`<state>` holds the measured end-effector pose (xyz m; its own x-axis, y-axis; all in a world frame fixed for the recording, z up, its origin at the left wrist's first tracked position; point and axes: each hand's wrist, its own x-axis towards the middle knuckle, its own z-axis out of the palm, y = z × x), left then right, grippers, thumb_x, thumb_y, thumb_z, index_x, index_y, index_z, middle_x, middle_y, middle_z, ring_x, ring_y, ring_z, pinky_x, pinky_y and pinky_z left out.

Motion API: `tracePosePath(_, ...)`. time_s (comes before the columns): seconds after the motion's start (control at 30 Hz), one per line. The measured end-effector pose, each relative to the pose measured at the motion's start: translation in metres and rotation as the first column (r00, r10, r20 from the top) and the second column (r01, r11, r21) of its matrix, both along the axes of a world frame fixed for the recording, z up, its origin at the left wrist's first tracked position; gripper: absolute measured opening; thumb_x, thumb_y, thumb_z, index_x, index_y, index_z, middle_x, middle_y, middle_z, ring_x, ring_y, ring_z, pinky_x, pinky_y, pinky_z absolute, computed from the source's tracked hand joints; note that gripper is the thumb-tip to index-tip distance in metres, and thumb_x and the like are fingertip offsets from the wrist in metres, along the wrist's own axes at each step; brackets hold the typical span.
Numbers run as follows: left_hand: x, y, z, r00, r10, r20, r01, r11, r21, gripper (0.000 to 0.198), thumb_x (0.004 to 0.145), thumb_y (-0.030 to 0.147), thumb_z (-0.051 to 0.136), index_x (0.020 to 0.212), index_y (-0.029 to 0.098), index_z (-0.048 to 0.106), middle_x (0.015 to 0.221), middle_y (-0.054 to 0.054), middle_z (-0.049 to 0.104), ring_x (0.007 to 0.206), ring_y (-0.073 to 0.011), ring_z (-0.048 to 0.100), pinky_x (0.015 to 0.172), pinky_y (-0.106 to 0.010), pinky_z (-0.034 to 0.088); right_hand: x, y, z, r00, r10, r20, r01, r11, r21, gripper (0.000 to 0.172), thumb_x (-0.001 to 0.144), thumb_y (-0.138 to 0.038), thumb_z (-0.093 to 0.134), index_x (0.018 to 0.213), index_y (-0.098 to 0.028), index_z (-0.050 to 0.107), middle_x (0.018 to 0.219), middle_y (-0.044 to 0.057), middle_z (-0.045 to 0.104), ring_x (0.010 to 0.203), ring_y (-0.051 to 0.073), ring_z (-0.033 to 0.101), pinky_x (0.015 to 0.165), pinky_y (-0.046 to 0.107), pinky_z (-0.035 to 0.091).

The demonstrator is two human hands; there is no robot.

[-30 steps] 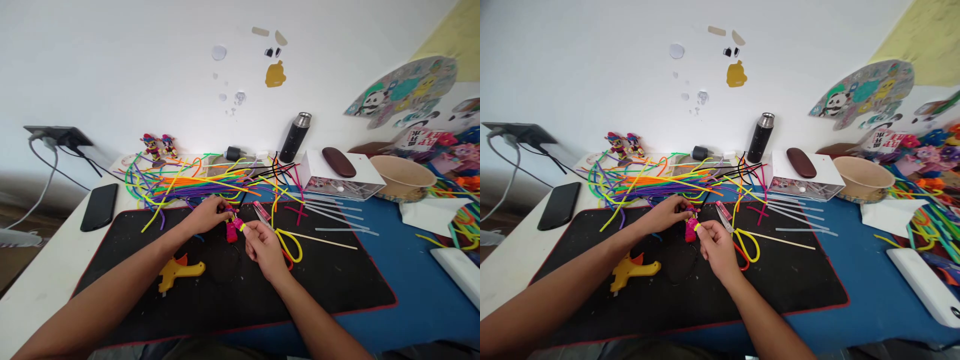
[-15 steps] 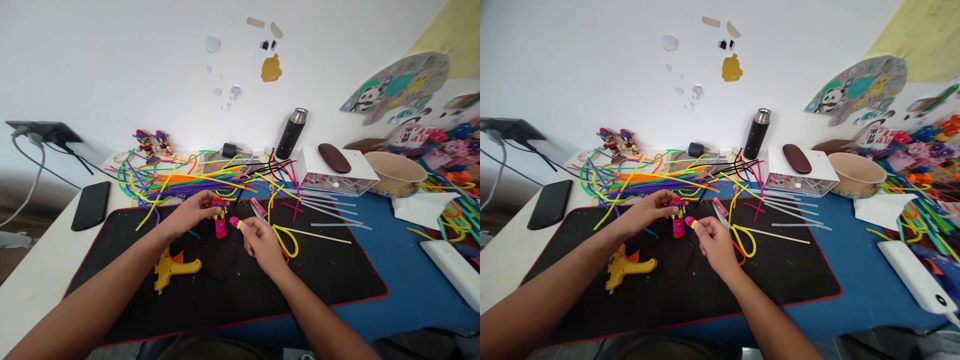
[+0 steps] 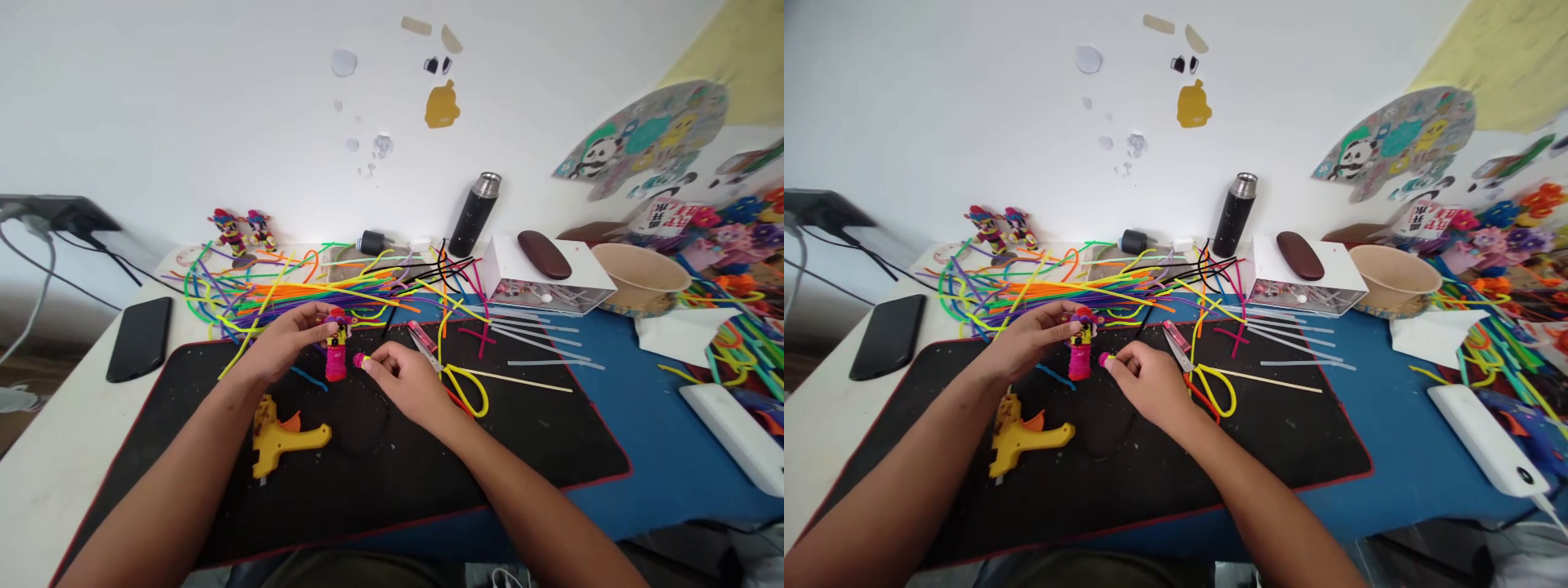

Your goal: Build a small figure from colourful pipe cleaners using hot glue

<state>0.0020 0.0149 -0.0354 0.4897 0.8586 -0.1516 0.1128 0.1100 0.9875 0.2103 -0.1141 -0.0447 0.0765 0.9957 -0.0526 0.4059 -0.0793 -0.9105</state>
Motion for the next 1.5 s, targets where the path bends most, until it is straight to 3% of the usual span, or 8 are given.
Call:
tracePosePath(0.17,-0.012,0.002,-0.006,0.998,0.056,0.028,-0.056,0.998,-0.024,0.050,0.070,0.052,0.094,0.105,0.021,0.075,0.092,-0.004,0.075,0.082,-0.0206,0.066,0.075,-0.031,0.053,-0.009,0.011,-0.002,1.000,0.005,-0.001,-0.005,1.000,-0.005,0.023,0.098,-0.042,0.068,0.088,-0.022,0.069,0.063,-0.005,0.056,0.059,0.014,0.052,0.057,0.028,0.035)
tracePosePath(0.43,-0.010,-0.004,-0.006,0.999,0.038,0.018,-0.038,0.999,-0.030,0.052,0.070,0.051,0.095,0.107,0.020,0.075,0.098,-0.005,0.075,0.088,-0.0216,0.067,0.082,-0.033,0.054,-0.014,0.014,-0.012,0.998,0.025,0.064,-0.026,1.000,0.013,0.019,0.099,-0.038,0.069,0.089,-0.021,0.070,0.062,-0.005,0.056,0.058,0.014,0.053,0.058,0.028,0.033)
tracePosePath(0.7,-0.004,-0.009,-0.006,1.000,-0.010,0.004,0.011,0.998,-0.058,0.051,0.072,0.049,0.094,0.109,0.020,0.075,0.106,-0.007,0.079,0.093,-0.0238,0.071,0.086,-0.036,0.055,-0.013,0.013,-0.011,0.998,0.021,0.065,-0.023,0.999,0.022,0.018,0.098,-0.036,0.070,0.087,-0.022,0.070,0.063,-0.005,0.059,0.058,0.014,0.055,0.058,0.028,0.035)
tracePosePath(1.07,-0.002,-0.010,-0.005,1.000,-0.010,-0.009,0.010,0.998,-0.057,0.049,0.070,0.048,0.095,0.107,0.020,0.076,0.098,-0.005,0.077,0.088,-0.0214,0.069,0.082,-0.034,0.055,-0.014,0.012,-0.008,0.996,0.036,0.083,-0.039,0.999,0.026,0.017,0.098,-0.035,0.071,0.087,-0.022,0.070,0.062,-0.005,0.059,0.056,0.014,0.054,0.058,0.028,0.033)
tracePosePath(1.5,0.000,-0.012,-0.003,0.999,-0.021,-0.024,0.021,0.999,-0.030,0.051,0.069,0.051,0.094,0.105,0.021,0.076,0.099,-0.006,0.078,0.089,-0.0243,0.070,0.081,-0.036,0.058,-0.017,0.009,-0.004,0.990,0.056,0.132,-0.060,0.998,0.023,0.016,0.098,-0.033,0.072,0.086,-0.022,0.070,0.063,-0.004,0.062,0.058,0.014,0.054,0.059,0.028,0.034)
